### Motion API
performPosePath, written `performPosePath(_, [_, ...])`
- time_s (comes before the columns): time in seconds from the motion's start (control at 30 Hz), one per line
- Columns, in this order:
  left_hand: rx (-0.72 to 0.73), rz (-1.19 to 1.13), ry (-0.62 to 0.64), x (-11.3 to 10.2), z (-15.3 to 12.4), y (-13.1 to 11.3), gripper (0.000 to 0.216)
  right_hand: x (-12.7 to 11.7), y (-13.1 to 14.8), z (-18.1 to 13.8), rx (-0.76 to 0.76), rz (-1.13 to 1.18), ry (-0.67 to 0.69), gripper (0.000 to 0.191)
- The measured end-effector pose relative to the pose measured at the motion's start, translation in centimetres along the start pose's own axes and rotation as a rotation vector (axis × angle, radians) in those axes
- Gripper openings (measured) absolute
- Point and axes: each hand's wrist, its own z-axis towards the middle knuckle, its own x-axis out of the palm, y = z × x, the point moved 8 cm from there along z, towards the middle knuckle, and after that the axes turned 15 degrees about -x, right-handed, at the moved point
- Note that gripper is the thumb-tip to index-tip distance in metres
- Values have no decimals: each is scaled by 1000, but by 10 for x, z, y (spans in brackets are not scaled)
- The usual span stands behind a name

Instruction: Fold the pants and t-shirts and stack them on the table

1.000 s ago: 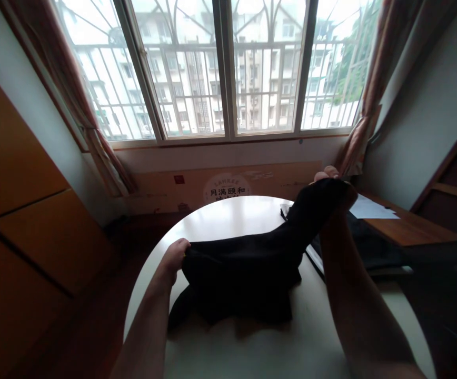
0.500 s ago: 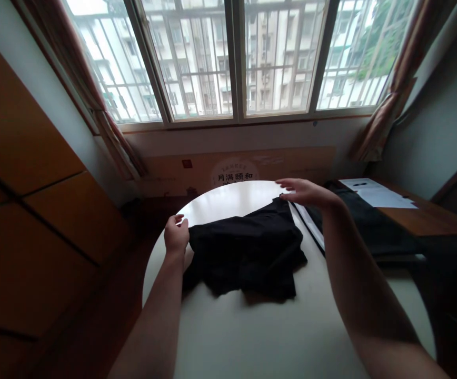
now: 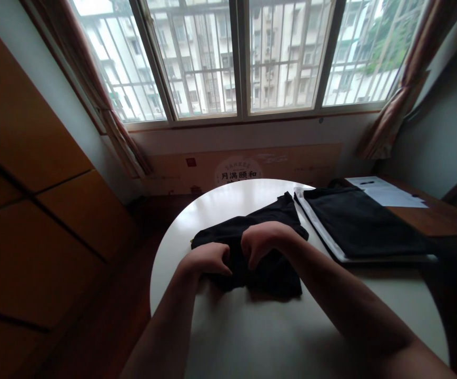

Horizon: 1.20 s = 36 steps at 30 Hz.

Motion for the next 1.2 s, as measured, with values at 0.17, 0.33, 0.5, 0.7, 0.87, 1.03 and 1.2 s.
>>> performPosePath(0.17, [-146, 145, -134, -7, 2, 14, 18, 8, -35, 6, 81, 14, -26, 67])
performPosePath(0.33, [-227, -5, -501, -51, 0, 15, 14, -6, -59, -17, 235, -31, -102, 36])
performPosePath(0.5, [-205, -265, -759, -82, -6, 20, 16, -42, -89, -90, 427, -71, -374, 19])
performPosePath(0.7, [-111, -345, -726, -78, -6, 10, 16, -67, -63, -113, 345, -69, -600, 22])
performPosePath(0.87, [-80, -543, -632, -69, -4, 5, 24, -25, -7, -16, 58, 15, -349, 56])
performPosePath(1.03, [-29, -754, -505, -63, -5, -5, 32, -1, -22, 27, 258, -141, -563, 60])
performPosePath(1.2, [-38, -799, -416, -60, -4, -5, 36, -7, -60, 10, 504, -152, -606, 34])
